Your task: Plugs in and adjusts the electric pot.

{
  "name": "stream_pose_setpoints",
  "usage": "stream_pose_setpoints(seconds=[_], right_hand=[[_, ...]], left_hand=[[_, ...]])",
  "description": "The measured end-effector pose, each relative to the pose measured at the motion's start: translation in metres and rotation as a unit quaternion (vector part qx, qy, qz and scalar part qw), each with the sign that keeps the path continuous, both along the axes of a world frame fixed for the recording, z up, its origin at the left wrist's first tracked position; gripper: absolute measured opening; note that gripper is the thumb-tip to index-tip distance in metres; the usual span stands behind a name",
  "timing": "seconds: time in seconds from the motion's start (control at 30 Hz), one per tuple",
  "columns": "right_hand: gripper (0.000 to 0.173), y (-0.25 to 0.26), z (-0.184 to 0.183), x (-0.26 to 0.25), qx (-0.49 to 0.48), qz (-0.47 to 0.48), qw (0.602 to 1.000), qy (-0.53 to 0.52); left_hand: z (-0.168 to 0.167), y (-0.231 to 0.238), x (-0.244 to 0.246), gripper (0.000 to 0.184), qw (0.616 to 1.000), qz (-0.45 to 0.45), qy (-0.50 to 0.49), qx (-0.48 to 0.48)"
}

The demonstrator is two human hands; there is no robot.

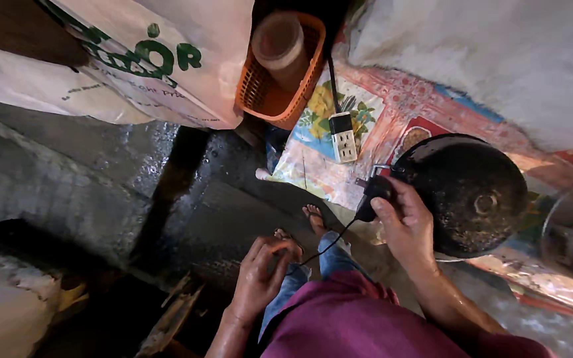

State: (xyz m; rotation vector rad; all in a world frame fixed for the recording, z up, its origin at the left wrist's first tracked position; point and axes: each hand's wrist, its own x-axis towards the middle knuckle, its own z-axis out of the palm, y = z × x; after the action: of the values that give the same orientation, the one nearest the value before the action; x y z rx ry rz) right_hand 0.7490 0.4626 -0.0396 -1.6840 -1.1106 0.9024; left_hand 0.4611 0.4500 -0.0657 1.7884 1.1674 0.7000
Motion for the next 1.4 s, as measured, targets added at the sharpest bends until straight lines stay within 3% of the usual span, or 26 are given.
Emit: stream_pose_setpoints(seconds=[0.23,0.5,0.8,1.07,1.4], right_hand=[[0.053,0.019,0.010,0.005,-0.039,-0.029,0.999,-0.005],[0.042,0.033,0.011,0.001,-0.009,-0.069,0.997,-0.021],[0.046,0.054,0.009,-0.008,-0.178,-0.039,0.968,-0.175],[0.052,0.057,-0.012,-0.022,-0.101,-0.027,0.946,-0.308],[0.051,0.066,-0.020,-0.033,-0.112,0.002,0.905,-0.410]], left_hand=[[-0.003,0.015,-0.004,0.023,1.000,-0.007,-0.001,-0.010],[-0.004,0.005,-0.019,0.023,1.000,0.016,-0.019,0.000],[-0.002,-0.020,-0.049,0.022,0.998,0.056,-0.003,0.006],[-0.001,-0.039,-0.084,0.023,0.994,0.107,0.023,0.007],[-0.001,-0.057,-0.107,0.024,0.991,0.131,0.036,0.007]])
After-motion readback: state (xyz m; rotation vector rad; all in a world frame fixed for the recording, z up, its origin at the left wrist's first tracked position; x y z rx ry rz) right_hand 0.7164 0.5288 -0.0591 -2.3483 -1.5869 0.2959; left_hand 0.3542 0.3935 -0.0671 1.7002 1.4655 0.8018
